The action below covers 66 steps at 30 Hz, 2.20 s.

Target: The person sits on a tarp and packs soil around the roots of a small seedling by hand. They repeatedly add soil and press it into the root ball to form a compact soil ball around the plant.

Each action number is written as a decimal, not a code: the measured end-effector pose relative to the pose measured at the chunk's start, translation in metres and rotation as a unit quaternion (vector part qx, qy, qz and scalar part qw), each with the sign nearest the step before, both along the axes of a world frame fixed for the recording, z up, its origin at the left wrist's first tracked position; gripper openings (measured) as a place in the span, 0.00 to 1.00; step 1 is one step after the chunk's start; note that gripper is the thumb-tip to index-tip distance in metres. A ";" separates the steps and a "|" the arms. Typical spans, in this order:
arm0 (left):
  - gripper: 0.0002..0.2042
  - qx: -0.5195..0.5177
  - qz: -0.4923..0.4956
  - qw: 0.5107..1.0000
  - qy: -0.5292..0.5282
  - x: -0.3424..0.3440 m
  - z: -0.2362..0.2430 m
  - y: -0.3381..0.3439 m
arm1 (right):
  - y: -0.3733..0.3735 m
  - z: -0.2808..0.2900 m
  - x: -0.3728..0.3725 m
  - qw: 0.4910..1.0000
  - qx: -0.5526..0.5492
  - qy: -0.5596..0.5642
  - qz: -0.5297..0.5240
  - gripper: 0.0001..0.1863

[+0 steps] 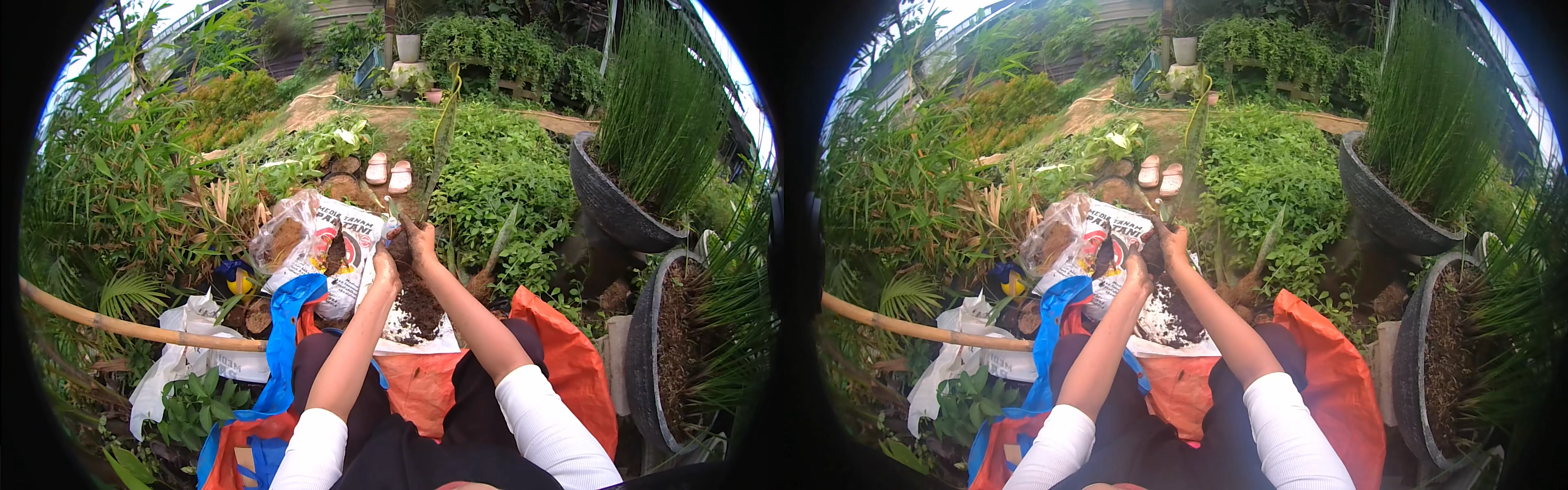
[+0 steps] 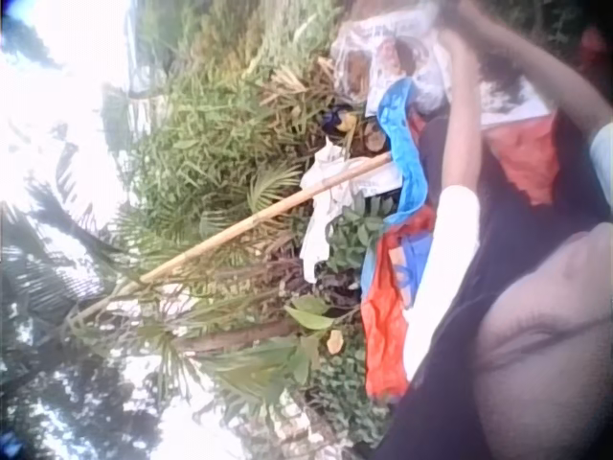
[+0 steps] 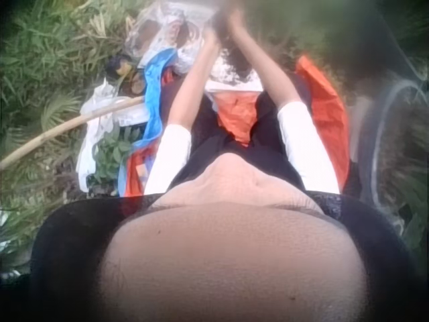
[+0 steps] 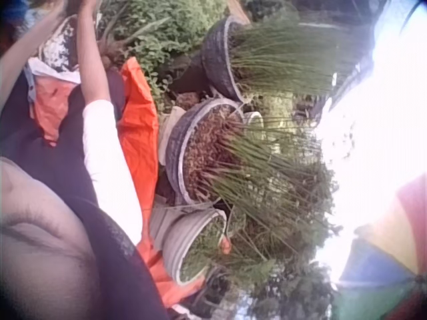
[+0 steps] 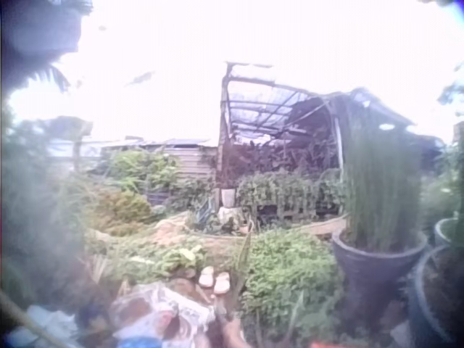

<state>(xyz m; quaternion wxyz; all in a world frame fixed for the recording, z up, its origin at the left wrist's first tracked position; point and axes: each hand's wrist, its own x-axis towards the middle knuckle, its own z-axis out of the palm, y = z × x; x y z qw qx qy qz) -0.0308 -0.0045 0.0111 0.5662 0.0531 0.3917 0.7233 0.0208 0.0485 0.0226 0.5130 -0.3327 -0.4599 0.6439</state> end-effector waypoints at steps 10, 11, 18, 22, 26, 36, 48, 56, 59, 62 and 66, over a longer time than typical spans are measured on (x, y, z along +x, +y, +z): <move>0.28 -0.029 -0.002 0.999 -0.044 0.000 0.008 -0.003 | -0.003 0.007 0.002 0.997 -0.009 0.009 0.074 0.15; 0.25 0.021 0.006 0.994 -0.105 -0.007 -0.006 0.000 | -0.007 0.007 -0.005 0.996 0.005 0.002 0.090 0.15; 0.21 0.064 -0.004 0.997 -0.042 -0.020 -0.037 0.003 | -0.020 -0.004 -0.015 0.996 0.035 -0.016 0.079 0.16; 0.21 0.013 -0.052 0.998 -0.012 -0.010 -0.015 -0.006 | -0.017 -0.006 -0.008 0.999 0.017 0.024 0.042 0.15; 0.21 -0.002 -0.093 0.995 -0.024 -0.011 -0.012 -0.008 | -0.010 -0.008 -0.002 0.999 -0.017 0.037 0.010 0.13; 0.23 0.027 -0.121 0.992 0.031 -0.013 -0.002 -0.021 | -0.028 0.007 0.027 0.996 -0.017 0.070 0.048 0.05; 0.26 -0.004 -0.071 0.997 0.001 0.009 -0.015 -0.018 | -0.023 -0.013 0.023 0.990 0.134 -0.032 0.038 0.11; 0.19 0.014 0.068 0.996 0.058 0.018 -0.044 -0.003 | -0.027 -0.031 0.015 0.989 0.129 -0.053 -0.052 0.13; 0.20 0.042 -0.007 0.995 0.086 0.014 -0.039 -0.002 | -0.025 -0.024 0.014 0.990 0.119 -0.010 -0.075 0.16; 0.23 0.032 -0.058 0.997 0.036 0.021 -0.023 0.000 | -0.011 -0.019 0.027 0.990 0.080 -0.063 -0.099 0.16; 0.23 0.066 -0.033 0.997 -0.014 0.021 -0.025 0.003 | -0.005 -0.030 0.015 0.961 0.117 -0.042 -0.246 0.11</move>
